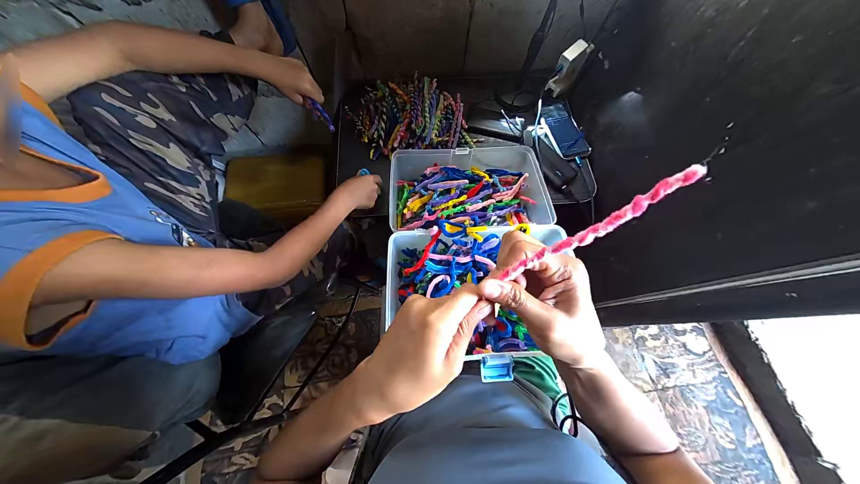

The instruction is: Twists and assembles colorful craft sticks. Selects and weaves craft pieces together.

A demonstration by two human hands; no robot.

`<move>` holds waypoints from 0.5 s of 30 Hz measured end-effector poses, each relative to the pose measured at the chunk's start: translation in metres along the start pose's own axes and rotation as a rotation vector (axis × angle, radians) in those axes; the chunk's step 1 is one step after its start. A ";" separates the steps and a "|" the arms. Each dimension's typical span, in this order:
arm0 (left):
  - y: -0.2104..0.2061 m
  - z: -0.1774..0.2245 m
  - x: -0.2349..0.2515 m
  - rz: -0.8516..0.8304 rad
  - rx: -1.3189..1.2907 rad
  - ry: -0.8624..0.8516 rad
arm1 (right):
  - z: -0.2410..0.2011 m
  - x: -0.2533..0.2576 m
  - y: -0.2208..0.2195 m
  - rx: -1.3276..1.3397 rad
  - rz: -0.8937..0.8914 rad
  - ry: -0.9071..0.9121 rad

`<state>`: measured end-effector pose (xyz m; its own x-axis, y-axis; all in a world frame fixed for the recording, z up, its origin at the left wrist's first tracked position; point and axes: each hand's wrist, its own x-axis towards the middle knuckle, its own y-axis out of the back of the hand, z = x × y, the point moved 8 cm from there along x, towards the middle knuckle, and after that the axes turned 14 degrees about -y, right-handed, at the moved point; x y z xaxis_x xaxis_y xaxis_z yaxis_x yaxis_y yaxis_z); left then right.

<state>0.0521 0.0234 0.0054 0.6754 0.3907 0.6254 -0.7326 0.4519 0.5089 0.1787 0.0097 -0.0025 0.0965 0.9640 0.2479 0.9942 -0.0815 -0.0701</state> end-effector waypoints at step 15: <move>-0.001 -0.025 0.005 0.063 0.059 0.053 | 0.030 0.007 0.010 0.211 0.139 -0.198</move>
<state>0.0583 0.0448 -0.0066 0.6304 0.4591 0.6260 -0.7763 0.3782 0.5044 0.1875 0.0230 -0.0303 0.1989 0.9796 0.0301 0.9385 -0.1815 -0.2936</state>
